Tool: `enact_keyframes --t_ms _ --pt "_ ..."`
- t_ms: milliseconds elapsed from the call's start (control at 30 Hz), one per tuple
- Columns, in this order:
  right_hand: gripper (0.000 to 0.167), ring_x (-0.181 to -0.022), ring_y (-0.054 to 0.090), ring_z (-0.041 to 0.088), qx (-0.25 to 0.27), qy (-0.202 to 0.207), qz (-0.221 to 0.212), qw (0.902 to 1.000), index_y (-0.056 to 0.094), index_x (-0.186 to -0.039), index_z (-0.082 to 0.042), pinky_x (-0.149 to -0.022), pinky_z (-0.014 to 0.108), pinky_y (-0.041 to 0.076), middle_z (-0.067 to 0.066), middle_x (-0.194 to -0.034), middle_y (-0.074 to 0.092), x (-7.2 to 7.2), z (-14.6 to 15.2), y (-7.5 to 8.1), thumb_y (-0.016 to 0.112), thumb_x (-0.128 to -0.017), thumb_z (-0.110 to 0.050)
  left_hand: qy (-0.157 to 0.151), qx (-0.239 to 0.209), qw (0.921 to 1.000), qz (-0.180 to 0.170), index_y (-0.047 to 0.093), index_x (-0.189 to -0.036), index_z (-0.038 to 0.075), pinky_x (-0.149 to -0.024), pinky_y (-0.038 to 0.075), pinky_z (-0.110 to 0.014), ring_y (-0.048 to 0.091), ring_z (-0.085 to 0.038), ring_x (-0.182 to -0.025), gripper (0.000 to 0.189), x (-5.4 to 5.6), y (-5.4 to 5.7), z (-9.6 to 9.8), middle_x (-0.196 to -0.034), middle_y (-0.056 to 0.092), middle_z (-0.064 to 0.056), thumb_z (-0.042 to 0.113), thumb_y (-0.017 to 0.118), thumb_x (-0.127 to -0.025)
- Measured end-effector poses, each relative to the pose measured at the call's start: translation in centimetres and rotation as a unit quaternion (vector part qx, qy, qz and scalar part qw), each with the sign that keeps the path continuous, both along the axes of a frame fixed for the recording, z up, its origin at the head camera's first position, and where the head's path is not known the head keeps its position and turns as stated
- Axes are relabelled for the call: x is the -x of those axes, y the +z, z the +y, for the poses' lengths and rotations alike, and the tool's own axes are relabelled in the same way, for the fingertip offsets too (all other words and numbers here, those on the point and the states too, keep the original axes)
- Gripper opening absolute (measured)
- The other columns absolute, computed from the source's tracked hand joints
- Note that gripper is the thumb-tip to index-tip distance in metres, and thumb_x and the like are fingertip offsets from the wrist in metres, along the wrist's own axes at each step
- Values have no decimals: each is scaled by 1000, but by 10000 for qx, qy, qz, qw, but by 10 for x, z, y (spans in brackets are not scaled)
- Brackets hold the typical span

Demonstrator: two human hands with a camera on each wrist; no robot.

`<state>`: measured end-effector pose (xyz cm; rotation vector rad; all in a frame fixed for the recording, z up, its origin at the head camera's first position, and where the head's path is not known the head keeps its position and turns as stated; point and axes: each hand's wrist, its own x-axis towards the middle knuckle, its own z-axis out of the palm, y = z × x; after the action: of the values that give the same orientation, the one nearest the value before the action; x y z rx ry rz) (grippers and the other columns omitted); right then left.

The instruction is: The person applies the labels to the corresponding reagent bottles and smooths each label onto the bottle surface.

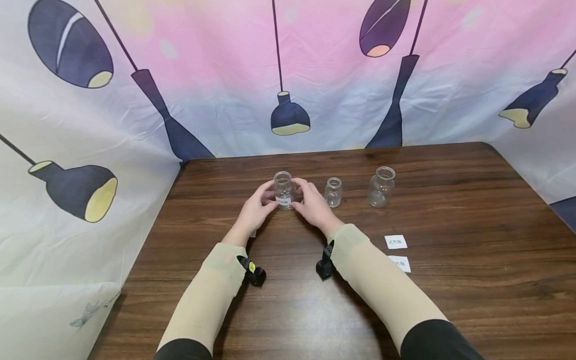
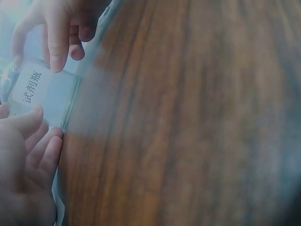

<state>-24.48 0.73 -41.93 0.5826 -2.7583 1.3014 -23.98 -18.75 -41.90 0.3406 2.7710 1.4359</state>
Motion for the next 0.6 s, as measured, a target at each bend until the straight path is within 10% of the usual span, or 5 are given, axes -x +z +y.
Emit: enact_keyframes --t_ms 600 --pt "65 -96 56 23 -17 86 -40 10000 29 -145 -22 -81 38 48 12 -120 49 0 2 -1 61 -90 -11 97 -53 9999 -94 34 -144 30 -89 45 -45 59 -25 -104 59 0 0 0 -122 59 -9 12 58 -93"
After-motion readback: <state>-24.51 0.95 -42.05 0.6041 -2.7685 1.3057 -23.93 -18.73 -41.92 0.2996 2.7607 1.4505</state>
